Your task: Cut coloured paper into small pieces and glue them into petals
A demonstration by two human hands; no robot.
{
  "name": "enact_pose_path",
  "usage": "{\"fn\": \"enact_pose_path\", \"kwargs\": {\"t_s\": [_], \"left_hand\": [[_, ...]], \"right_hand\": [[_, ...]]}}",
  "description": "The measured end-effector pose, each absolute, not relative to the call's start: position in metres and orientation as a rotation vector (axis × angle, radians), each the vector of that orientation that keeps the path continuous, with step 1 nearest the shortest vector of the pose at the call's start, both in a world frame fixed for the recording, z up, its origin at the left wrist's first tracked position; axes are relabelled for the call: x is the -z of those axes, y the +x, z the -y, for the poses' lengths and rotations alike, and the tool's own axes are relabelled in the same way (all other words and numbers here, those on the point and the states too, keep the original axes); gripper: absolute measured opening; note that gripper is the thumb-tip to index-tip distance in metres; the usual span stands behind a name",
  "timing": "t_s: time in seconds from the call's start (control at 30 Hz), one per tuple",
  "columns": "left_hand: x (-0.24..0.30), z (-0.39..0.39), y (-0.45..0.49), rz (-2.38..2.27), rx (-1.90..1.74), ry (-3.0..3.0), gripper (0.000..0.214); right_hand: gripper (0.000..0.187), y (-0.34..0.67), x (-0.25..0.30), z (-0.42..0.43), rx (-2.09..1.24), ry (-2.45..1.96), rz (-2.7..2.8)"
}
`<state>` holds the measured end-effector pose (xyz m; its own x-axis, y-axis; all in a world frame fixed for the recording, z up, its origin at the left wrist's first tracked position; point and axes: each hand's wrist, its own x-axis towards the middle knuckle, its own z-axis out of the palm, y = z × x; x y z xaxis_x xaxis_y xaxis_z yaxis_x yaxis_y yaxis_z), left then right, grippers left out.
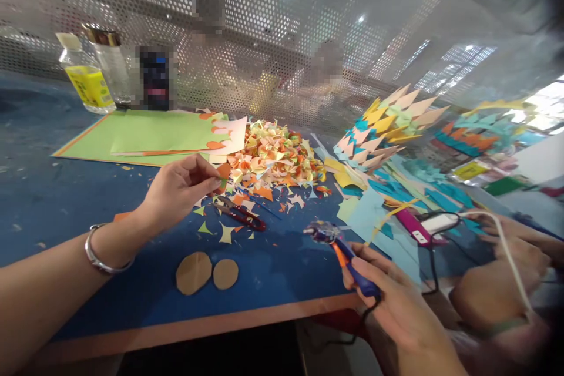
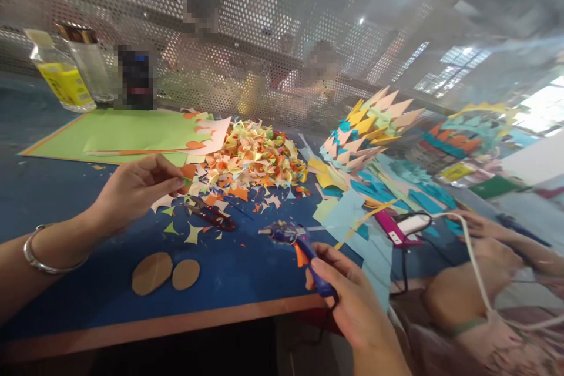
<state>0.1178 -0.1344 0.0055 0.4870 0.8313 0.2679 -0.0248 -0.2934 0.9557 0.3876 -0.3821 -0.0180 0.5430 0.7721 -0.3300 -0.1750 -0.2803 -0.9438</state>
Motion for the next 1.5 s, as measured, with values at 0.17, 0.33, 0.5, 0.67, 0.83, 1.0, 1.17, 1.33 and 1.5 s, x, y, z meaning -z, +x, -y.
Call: {"fn": "enact_pose_path", "kwargs": {"t_s": [0.17,0.33,0.5,0.67,0.83,1.0,1.17,1.33,1.5], "left_hand": [[-0.005,0.133,0.118,-0.681,-0.999,1.625,0.011],[-0.003,0.136,0.119,-0.616,-0.976,1.592,0.011],[-0.001,0.142,0.12,-0.527,-0.896,1.601,0.013],[0.0,0.148,0.12,-0.511,-0.855,1.674,0.011],[0.001,0.152,0.118,-0.583,-0.88,1.831,0.006],[0.001,0.154,0.119,-0.639,-0.881,1.929,0.003],[-0.001,0.154,0.118,-0.669,-0.833,2.006,0.001],[-0.003,0.155,0.118,-0.658,-0.757,2.066,0.001],[-0.003,0.155,0.119,-0.604,-0.763,2.076,0.003]], "right_hand": [[0.034,0.382,0.028,0.378,-1.276,-1.243,0.358],[0.04,0.367,0.018,0.36,-1.335,-0.945,0.358],[0.025,0.355,0.002,0.338,-1.389,-0.817,0.449],[0.023,0.342,-0.002,0.322,-1.294,-0.948,0.676],[0.022,0.33,0.008,0.318,-1.054,-1.324,0.918],[0.024,0.326,0.012,0.314,-0.943,-1.524,1.159],[0.033,0.324,0.012,0.311,-0.882,-1.593,1.261],[0.035,0.314,0.011,0.313,-0.811,-1.69,1.231],[0.032,0.308,0.006,0.312,-0.731,-1.746,1.234]]}}
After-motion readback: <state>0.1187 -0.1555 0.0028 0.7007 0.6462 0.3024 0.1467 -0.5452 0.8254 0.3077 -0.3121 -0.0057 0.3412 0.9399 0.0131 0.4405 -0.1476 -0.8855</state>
